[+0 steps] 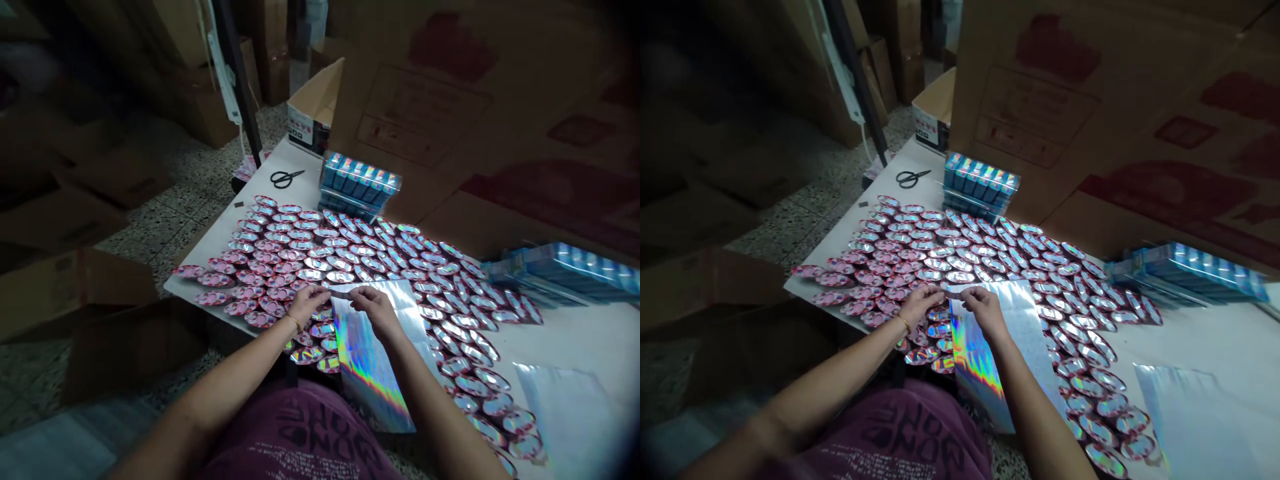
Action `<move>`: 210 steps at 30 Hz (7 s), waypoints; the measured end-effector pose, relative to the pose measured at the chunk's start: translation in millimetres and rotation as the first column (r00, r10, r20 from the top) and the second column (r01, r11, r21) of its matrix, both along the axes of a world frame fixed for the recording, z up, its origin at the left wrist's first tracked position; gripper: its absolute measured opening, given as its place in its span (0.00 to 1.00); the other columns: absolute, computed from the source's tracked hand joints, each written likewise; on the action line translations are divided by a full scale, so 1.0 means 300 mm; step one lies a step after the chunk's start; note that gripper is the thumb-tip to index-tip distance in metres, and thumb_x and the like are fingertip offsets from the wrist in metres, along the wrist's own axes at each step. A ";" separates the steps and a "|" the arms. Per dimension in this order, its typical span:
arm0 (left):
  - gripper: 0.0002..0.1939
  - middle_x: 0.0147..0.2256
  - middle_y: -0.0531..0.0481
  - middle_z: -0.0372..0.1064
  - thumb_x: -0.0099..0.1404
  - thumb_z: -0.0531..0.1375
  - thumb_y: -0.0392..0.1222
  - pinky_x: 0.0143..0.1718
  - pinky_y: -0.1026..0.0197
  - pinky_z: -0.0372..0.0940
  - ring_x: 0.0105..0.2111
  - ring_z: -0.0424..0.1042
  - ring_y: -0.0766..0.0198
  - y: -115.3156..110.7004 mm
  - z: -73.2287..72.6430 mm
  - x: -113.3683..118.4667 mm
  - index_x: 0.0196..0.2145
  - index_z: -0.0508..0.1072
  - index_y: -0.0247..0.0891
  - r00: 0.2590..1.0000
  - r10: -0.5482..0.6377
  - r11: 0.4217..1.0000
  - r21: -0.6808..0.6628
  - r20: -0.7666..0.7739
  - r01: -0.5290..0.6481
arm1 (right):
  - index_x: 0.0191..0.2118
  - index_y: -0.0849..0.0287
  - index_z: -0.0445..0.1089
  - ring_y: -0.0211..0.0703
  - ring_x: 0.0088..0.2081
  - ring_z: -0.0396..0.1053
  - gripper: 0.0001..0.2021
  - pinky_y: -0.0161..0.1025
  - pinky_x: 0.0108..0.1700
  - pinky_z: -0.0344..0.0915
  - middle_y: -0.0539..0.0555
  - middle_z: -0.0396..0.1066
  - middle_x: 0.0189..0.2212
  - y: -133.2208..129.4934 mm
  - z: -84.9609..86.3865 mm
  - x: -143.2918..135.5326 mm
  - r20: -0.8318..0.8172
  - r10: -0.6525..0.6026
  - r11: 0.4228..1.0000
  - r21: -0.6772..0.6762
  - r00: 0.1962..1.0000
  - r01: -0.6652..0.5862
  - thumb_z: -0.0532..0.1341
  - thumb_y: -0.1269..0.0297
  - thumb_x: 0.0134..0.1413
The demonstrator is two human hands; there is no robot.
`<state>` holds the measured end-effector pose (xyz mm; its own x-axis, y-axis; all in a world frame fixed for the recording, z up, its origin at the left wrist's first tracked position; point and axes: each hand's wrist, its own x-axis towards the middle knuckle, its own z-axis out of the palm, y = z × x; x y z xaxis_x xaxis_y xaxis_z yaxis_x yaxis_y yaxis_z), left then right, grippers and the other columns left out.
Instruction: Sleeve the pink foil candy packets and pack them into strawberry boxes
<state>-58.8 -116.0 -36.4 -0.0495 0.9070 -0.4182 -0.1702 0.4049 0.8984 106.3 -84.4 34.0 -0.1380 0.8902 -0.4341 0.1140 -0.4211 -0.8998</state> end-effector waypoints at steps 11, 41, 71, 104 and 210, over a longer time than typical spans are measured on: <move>0.13 0.20 0.54 0.64 0.53 0.58 0.48 0.29 0.65 0.57 0.25 0.63 0.67 0.021 -0.032 -0.336 0.22 0.72 0.35 0.866 0.160 0.986 0.036 -0.475 -0.162 | 0.23 0.60 0.68 0.35 0.20 0.60 0.11 0.34 0.25 0.56 0.47 0.65 0.17 0.055 -0.203 -0.379 0.039 -0.083 0.994 0.068 0.996 0.081 0.62 0.56 0.38; 0.16 0.47 0.47 0.62 0.62 0.49 0.41 0.45 0.53 0.53 0.48 0.59 0.56 0.068 -0.002 -0.147 0.47 0.66 0.45 0.309 -0.005 0.976 0.062 -0.951 0.206 | 0.41 0.56 0.72 0.44 0.38 0.61 0.17 0.41 0.40 0.57 0.56 0.67 0.35 0.085 -0.243 -0.073 0.757 -0.089 0.641 0.541 0.647 -0.545 0.50 0.74 0.51; 0.04 0.40 0.49 0.63 0.59 0.56 0.41 0.42 0.57 0.51 0.45 0.58 0.58 0.146 -0.059 0.237 0.32 0.69 0.41 0.319 -0.210 0.892 -0.048 -0.924 0.449 | 0.44 0.54 0.69 0.45 0.41 0.59 0.13 0.41 0.43 0.57 0.56 0.66 0.43 0.104 -0.305 0.256 0.893 0.007 0.568 0.366 0.449 -0.737 0.51 0.65 0.57; 0.12 0.45 0.47 0.66 0.57 0.52 0.33 0.49 0.55 0.53 0.47 0.60 0.59 0.141 -0.016 0.198 0.38 0.70 0.39 0.751 -0.127 0.939 0.166 -0.648 0.302 | 0.24 0.58 0.65 0.37 0.27 0.62 0.06 0.34 0.29 0.58 0.50 0.66 0.24 0.058 0.152 0.301 0.598 0.102 0.875 0.326 0.795 -0.357 0.55 0.65 0.47; 0.16 0.22 0.53 0.66 0.45 0.64 0.50 0.29 0.65 0.58 0.24 0.64 0.69 0.108 0.022 0.013 0.25 0.71 0.33 0.979 0.153 0.988 -0.043 0.133 -0.149 | 0.24 0.60 0.66 0.36 0.24 0.62 0.14 0.32 0.24 0.56 0.49 0.65 0.20 0.135 -0.062 0.001 -0.002 -0.092 0.995 0.046 0.996 0.092 0.63 0.53 0.37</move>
<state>-54.8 -83.6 -30.0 -0.1260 0.8793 -0.4594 -0.3509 0.3937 0.8496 106.5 -43.9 15.2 -0.0543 0.9182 -0.3923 0.0762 -0.3879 -0.9185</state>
